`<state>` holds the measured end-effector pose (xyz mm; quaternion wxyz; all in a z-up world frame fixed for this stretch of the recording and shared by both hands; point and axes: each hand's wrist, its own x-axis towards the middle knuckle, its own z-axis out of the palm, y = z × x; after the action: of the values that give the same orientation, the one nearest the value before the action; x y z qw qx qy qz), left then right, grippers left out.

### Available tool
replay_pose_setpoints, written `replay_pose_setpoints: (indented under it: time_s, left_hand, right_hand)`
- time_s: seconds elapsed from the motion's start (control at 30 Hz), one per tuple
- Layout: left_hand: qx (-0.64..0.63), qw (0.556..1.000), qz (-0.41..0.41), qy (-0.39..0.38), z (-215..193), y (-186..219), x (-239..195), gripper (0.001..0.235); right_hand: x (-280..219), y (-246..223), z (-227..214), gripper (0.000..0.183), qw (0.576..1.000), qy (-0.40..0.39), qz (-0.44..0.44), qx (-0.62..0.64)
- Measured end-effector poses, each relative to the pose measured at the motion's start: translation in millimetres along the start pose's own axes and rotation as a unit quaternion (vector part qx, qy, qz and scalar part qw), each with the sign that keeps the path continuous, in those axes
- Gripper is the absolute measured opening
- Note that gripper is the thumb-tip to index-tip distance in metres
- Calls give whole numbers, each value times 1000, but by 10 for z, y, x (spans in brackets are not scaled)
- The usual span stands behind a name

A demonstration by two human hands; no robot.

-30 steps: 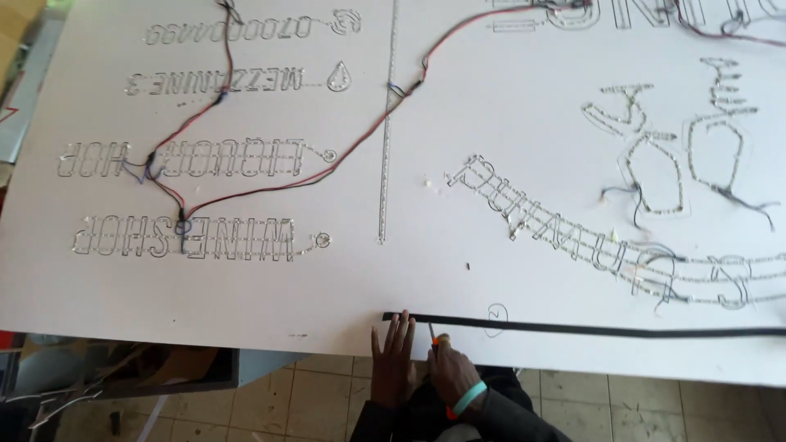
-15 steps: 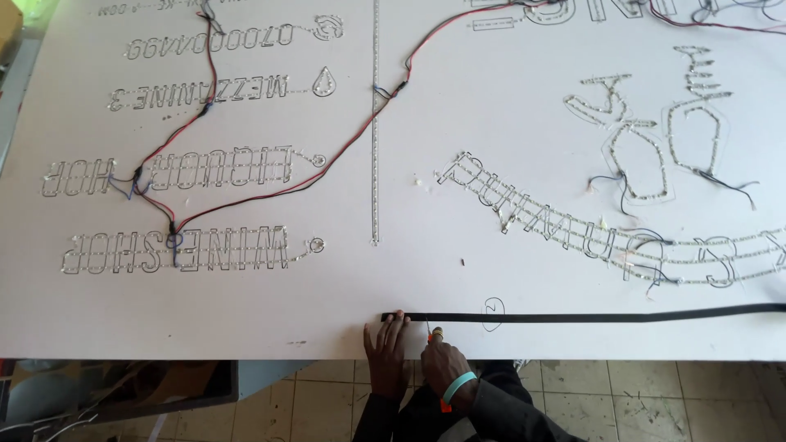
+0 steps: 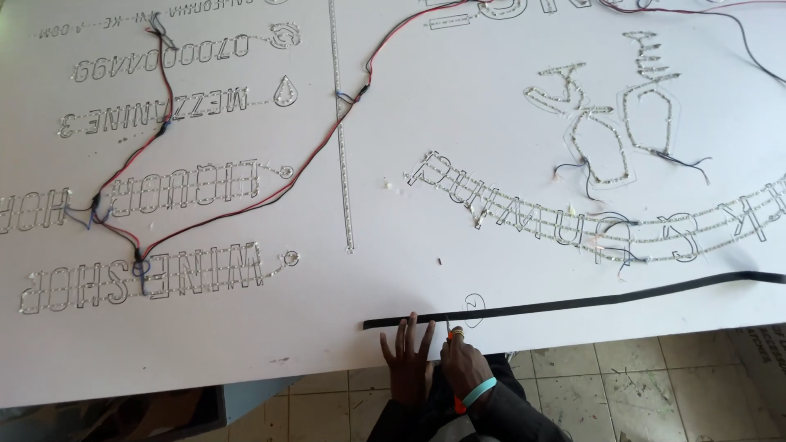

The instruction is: Wiring LED strips into sign letters on a fabrication board

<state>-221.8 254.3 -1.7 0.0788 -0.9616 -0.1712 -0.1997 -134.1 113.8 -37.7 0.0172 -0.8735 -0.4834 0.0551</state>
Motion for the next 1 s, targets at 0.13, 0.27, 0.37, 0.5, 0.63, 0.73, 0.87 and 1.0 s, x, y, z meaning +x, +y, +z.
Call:
replay_pose_setpoints:
  time_s: [0.13, 0.27, 0.37, 0.5, 0.63, 0.73, 0.87, 1.0]
  left_hand:
    - [-50, 998, -28, 6, -38, 119, 166, 82]
    - [-132, 990, -46, -10, -112, 62, 284, 78]
    - [-134, 990, -32, -40, -103, 39, 139, 81]
    - [-55, 998, -26, -1, -92, 100, 206, 127]
    - [-94, 995, -11, -19, -153, 228, 265, 118]
    - [-106, 992, 9, -69, -203, 390, 322, 149]
    - [-121, 987, 51, -88, -215, 634, 441, 140]
    - [-95, 991, 59, -80, -155, 762, 530, 138]
  right_hand:
    - [46, 58, -49, 4, 1000, 9, 10, 6]
    - [123, 109, 128, 22, 994, -49, 65, 70]
    - [-75, 64, 419, 38, 979, -98, 108, 141]
    - [-176, 125, 198, 31, 980, -96, 59, 166]
    - [-354, 433, -18, 18, 1000, 1, -12, 21]
    - [-435, 733, 22, 20, 1000, -1, 10, -13]
    - [-463, 943, 69, 10, 997, 27, 56, 50]
    - [-286, 852, -220, 47, 896, -80, 304, 314]
